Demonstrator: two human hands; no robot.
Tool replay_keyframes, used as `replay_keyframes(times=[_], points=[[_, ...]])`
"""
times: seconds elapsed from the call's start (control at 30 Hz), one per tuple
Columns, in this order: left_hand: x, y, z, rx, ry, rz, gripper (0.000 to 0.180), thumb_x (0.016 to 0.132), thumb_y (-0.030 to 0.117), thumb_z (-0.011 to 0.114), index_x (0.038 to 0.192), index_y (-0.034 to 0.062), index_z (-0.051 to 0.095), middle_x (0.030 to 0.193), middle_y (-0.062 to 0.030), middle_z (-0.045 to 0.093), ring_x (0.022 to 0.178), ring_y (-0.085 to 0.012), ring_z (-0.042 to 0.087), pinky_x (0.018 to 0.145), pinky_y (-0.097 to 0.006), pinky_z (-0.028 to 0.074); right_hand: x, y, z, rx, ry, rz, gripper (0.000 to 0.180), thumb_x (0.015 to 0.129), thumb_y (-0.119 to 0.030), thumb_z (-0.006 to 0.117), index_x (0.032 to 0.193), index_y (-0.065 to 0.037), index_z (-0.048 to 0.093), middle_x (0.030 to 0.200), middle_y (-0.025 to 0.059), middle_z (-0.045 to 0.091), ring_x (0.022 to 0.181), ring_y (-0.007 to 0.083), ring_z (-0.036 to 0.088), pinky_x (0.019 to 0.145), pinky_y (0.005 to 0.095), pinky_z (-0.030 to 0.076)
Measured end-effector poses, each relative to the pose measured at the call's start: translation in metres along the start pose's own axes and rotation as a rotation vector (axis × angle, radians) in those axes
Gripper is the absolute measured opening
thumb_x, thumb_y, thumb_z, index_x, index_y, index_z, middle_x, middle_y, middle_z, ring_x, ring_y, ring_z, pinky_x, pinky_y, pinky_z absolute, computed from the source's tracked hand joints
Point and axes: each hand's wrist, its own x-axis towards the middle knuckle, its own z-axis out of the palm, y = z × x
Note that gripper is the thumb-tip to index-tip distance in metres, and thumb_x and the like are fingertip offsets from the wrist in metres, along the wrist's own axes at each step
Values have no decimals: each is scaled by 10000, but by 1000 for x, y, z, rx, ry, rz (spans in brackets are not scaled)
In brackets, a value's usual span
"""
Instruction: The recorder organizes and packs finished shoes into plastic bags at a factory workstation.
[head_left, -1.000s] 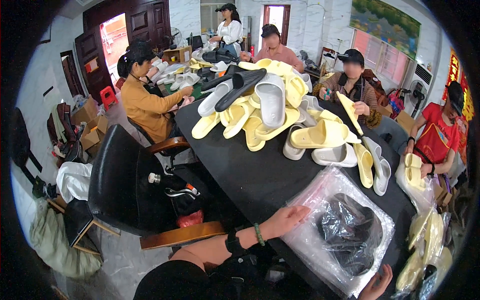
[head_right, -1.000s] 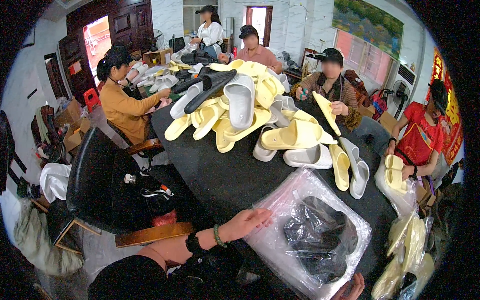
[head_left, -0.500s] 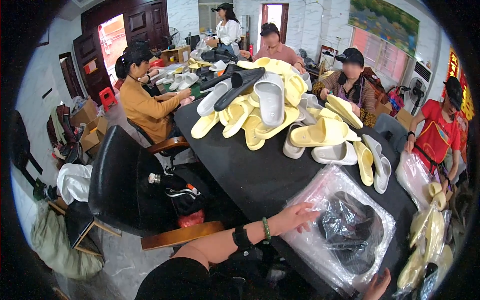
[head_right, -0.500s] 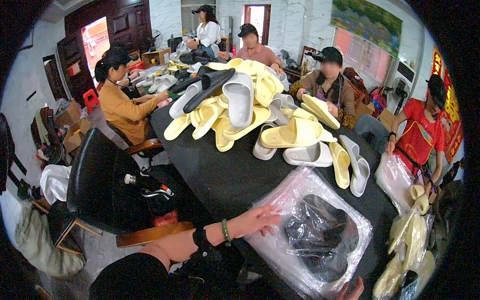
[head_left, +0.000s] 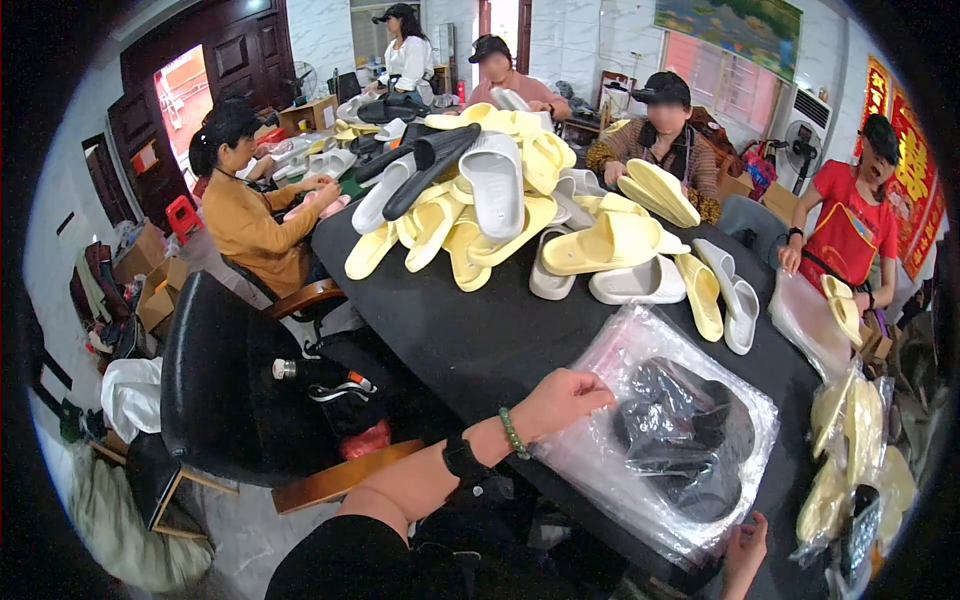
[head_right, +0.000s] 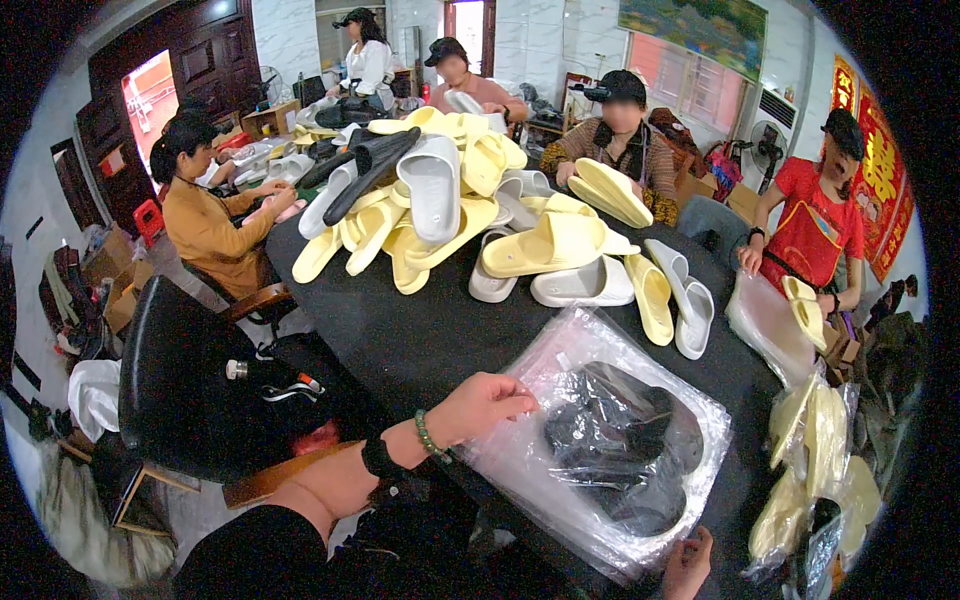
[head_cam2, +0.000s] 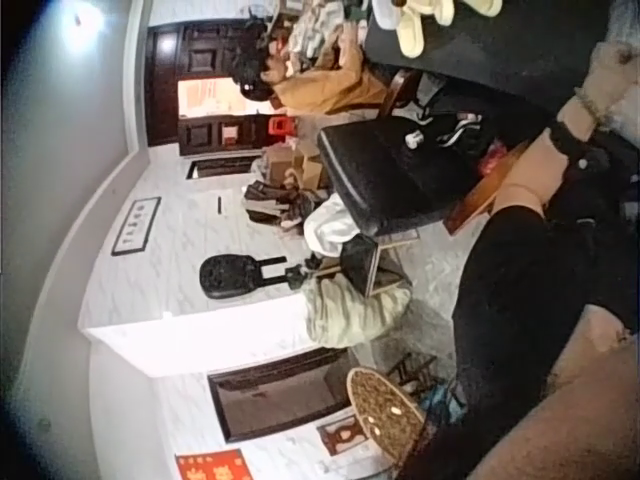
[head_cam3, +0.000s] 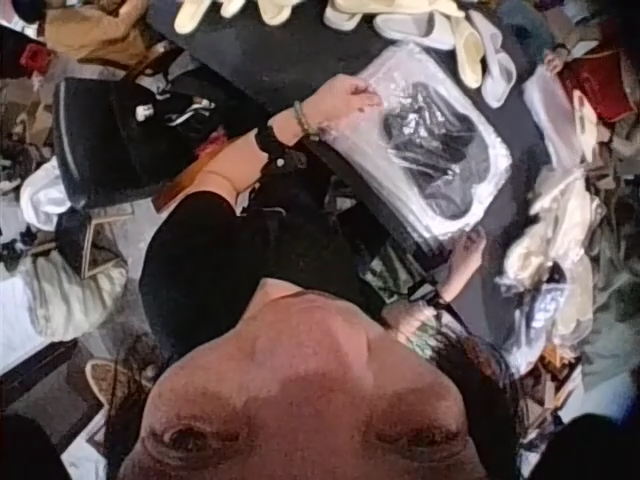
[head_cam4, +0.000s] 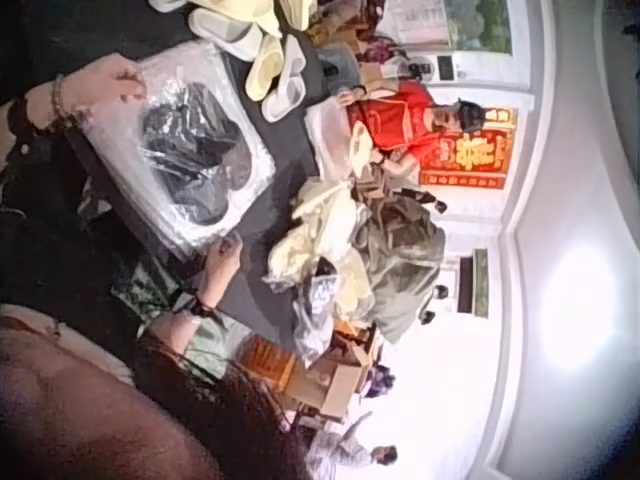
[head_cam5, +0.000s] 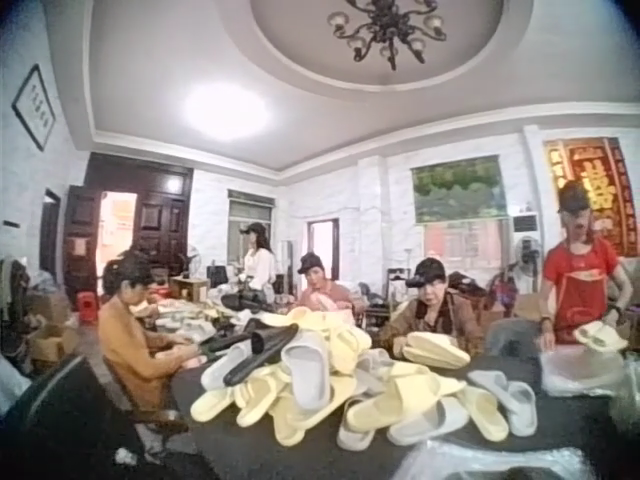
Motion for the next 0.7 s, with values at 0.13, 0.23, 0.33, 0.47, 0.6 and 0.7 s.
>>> replay_keyframes(times=[0.13, 0.23, 0.33, 0.47, 0.6, 0.7], points=[[-3, 8, -4, -219, -30, 106, 176, 954, 143, 610, 986, -6, 699, 922, -63, 728, 795, -103, 654, 704, -260, 535, -2, 0, 0, -63, -26, 16, 572, 792, 26, 703, 1327, -24, 506, 781, 110, 618, 701, 184, 625, 639, 317, 514], [-15, 30, -17, -163, -77, 101, 182, 964, 143, 585, 982, -11, 679, 926, -83, 718, 811, -146, 686, 680, -258, 539, -9, -28, -1, -60, -25, -17, 517, 824, -70, 710, 1303, -11, 523, 806, 126, 624, 697, 216, 614, 648, 340, 515], [-16, 34, -23, -269, -123, -22, 309, 995, 195, 527, 1218, -18, 538, 995, -137, 698, 837, -215, 708, 652, -289, 550, -12, -43, -2, -112, -18, -90, 444, 815, -62, 704, 1226, 27, 560, 894, 188, 656, 761, 302, 656, 674, 371, 524], [-14, 26, -20, -228, 1, 46, 355, 996, 179, 518, 1301, -2, 499, 1052, -138, 678, 857, -197, 690, 705, -282, 537, -7, -55, -8, -67, 9, -85, 440, 790, -64, 730, 1196, 17, 579, 971, 180, 657, 797, 301, 658, 687, 361, 535], [-18, 42, -11, 0, 328, 444, 437, 929, 37, 581, 1353, -3, 480, 1117, -81, 605, 895, -126, 607, 778, -240, 494, 12, -77, -24, 611, 110, -152, 506, 847, -8, 716, 1309, -26, 510, 1232, 76, 608, 996, 169, 623, 860, 290, 532], [-23, 54, -2, -330, 161, 515, 560, 896, 172, 703, 1371, -5, 466, 1163, -82, 593, 977, -140, 596, 837, -258, 483, 44, -111, -56, 1058, 144, -312, 518, 856, -40, 719, 1322, -37, 494, 1265, 61, 556, 1101, 151, 568, 956, 297, 465]])
